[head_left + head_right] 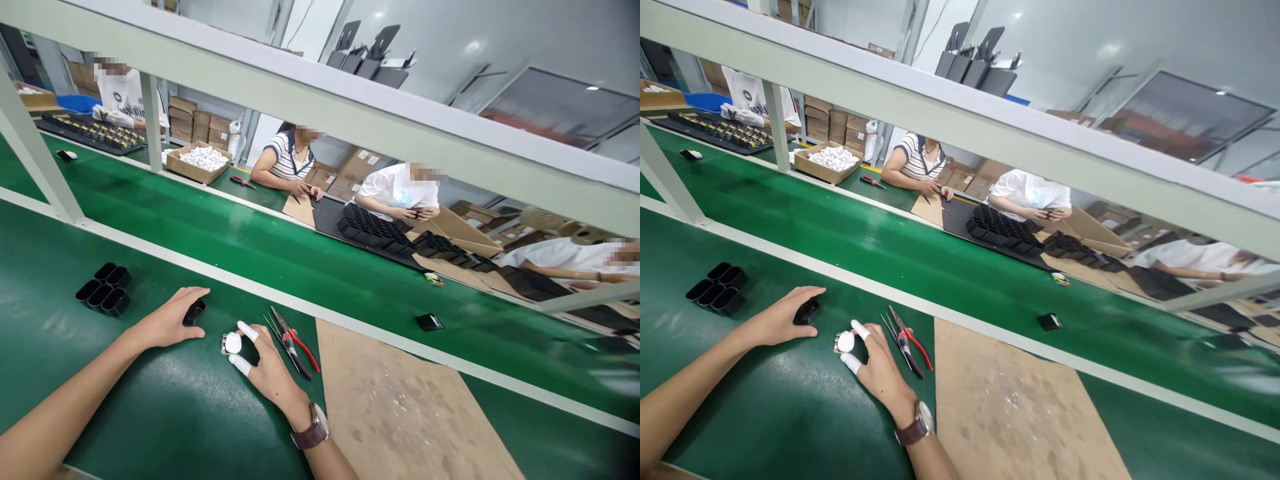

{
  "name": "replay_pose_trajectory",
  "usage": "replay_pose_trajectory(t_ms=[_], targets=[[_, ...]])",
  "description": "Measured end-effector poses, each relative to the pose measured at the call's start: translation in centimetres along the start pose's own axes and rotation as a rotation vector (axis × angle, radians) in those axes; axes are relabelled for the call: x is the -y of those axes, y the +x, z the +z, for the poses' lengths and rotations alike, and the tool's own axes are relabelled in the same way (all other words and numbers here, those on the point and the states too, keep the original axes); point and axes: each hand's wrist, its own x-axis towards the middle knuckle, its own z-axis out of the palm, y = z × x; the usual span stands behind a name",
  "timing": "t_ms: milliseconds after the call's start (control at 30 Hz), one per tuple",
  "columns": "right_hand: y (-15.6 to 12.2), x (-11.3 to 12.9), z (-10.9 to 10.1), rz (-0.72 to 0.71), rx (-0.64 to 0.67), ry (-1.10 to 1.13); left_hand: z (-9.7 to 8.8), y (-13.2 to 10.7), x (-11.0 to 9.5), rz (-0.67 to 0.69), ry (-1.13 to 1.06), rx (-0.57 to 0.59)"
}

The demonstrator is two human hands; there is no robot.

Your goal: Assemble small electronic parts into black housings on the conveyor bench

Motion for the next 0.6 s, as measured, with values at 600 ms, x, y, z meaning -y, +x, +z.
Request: replay_pose_trajectory(t_ms=[600], targets=[[-1.1, 3.7, -2.1, -0.157, -0.36, -0.179, 2.3, 0.5, -4.5, 0.12, -0.136, -0.014]])
